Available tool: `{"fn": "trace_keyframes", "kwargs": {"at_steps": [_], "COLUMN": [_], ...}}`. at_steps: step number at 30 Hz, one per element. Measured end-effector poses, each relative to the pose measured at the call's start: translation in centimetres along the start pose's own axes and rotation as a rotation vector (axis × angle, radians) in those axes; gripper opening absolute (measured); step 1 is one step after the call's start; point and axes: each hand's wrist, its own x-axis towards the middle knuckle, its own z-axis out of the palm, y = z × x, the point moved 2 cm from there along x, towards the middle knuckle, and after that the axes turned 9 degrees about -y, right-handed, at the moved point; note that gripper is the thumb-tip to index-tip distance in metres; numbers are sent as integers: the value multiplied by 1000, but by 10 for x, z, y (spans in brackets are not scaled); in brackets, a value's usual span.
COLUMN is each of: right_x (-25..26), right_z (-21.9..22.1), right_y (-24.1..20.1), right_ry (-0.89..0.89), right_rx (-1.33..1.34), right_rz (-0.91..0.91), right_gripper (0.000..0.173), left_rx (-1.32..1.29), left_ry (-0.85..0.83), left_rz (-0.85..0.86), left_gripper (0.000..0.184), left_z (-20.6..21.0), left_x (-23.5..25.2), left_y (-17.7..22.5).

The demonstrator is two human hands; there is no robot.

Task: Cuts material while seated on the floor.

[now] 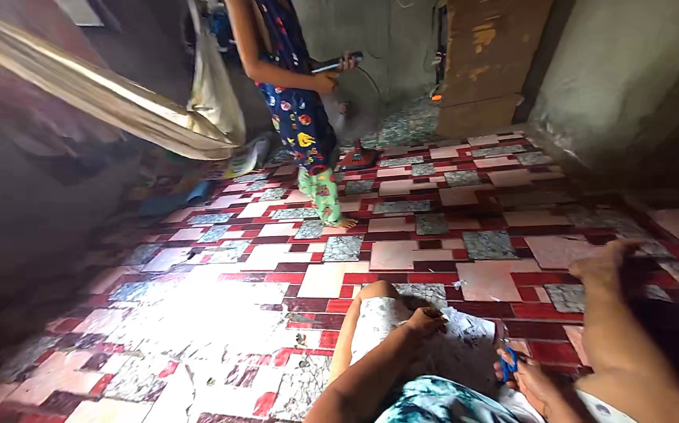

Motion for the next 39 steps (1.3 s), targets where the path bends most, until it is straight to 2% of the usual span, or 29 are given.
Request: {"fn": "trace_keyframes", "kwargs": {"at_steps": [3,7,12,14,18,33,39], "right_x": [-7,-15,-13,-11,-10,-10,-5], "right_z": [4,9,15,19,21,20,20], "right_y": [-3,-8,-3,0,2,0,4], "right_ry": [-70,-218,-393,-408,-437,-478,-477], "right_rx": [-38,-117,-252,-300,-349,-518,-547], "right_rz": [-125,-279,-197,-194,-217,-301,-315], "right_gripper": [29,23,31,29,24,30,31], "left_rx": [-109,-252,-69,-69,-69,22,19], "left_ry": [62,4,79,85,-5,-161,-170], "left_rz": [26,112,43,2,-29,-76,-90], "left_gripper": [16,11,14,13,12,10,10], "left_z": [13,38,15,13,22,29,30], "left_x": [-15,-39,-15,-10,-9,-8,-9], "left_y": [7,12,-13,-12,-13,-16,-15]}}
